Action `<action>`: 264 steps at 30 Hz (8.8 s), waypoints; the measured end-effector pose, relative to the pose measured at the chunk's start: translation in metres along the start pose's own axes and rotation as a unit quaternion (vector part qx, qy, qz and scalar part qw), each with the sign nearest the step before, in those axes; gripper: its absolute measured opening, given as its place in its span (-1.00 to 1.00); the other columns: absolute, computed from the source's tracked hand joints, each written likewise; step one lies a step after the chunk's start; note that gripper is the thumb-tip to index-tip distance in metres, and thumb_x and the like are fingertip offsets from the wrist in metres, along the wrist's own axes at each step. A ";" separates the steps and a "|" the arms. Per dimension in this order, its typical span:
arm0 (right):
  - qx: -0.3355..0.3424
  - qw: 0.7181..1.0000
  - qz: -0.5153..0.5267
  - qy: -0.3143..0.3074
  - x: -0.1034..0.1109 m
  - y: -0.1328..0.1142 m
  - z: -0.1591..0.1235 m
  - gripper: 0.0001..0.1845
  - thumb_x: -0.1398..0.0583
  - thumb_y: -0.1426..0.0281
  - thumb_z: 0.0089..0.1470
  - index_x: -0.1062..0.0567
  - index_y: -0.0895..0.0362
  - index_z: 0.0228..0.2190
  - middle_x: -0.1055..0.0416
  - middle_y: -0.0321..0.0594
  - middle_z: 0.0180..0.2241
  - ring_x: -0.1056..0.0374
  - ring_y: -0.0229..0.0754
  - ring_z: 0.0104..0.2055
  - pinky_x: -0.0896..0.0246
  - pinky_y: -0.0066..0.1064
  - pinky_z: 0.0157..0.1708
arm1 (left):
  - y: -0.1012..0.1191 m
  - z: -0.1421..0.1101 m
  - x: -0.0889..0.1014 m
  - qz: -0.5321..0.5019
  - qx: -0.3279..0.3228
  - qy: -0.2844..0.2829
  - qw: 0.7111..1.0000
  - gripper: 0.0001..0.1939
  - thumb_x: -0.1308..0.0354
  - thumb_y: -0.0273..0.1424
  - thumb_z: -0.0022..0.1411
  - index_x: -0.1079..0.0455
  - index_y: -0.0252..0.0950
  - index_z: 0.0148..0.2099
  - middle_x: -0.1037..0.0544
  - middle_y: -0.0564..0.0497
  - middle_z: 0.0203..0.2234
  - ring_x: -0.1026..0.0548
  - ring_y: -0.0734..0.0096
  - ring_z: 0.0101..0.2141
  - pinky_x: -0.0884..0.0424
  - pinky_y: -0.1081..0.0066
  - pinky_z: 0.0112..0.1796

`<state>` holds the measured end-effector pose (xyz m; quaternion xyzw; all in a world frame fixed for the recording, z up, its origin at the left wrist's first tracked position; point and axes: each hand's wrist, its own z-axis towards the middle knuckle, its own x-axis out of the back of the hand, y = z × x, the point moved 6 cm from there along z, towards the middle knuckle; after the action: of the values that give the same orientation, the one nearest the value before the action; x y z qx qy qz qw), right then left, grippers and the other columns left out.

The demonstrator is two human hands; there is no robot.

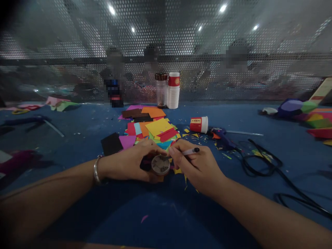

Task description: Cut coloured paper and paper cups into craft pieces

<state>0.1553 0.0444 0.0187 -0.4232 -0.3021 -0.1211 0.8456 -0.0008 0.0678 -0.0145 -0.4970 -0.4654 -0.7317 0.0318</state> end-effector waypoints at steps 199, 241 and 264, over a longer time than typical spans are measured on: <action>0.089 0.989 -0.116 -0.014 -0.008 -0.003 -0.005 -0.66 -0.01 0.41 0.28 -0.34 0.08 -0.54 -0.34 -0.38 -0.67 -0.26 -0.34 -0.66 -0.06 -0.48 -0.61 | 0.001 0.004 0.001 0.030 -0.032 -0.010 0.999 -0.54 -0.37 -0.14 0.06 -0.46 -0.17 -0.01 -0.51 -0.04 -0.11 -0.41 0.17 -0.08 -0.27 0.23 -0.05; 0.067 0.993 -0.093 0.009 -0.007 -0.004 -0.008 -0.65 -0.02 0.40 0.28 -0.33 0.08 -0.56 -0.32 -0.37 -0.67 -0.19 -0.35 -0.68 -0.06 -0.47 -0.63 | 0.001 0.005 0.000 0.028 -0.033 -0.016 0.999 -0.56 -0.37 -0.15 0.07 -0.46 -0.15 -0.02 -0.51 -0.02 -0.12 -0.40 0.17 -0.07 -0.26 0.23 -0.05; 0.075 0.994 -0.077 0.003 -0.009 -0.004 -0.006 -0.65 -0.03 0.44 0.28 -0.35 0.10 -0.56 -0.33 -0.37 -0.66 -0.21 -0.37 -0.68 -0.06 -0.49 -0.63 | 0.001 0.005 0.001 0.019 -0.052 -0.004 0.998 -0.55 -0.37 -0.12 0.06 -0.48 -0.16 -0.03 -0.52 -0.01 -0.14 -0.42 0.21 -0.10 -0.26 0.26 -0.06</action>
<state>0.1487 0.0367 0.0135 -0.3334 -0.3392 -0.1640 0.8642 0.0027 0.0708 -0.0124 -0.5100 -0.4176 -0.7518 0.0181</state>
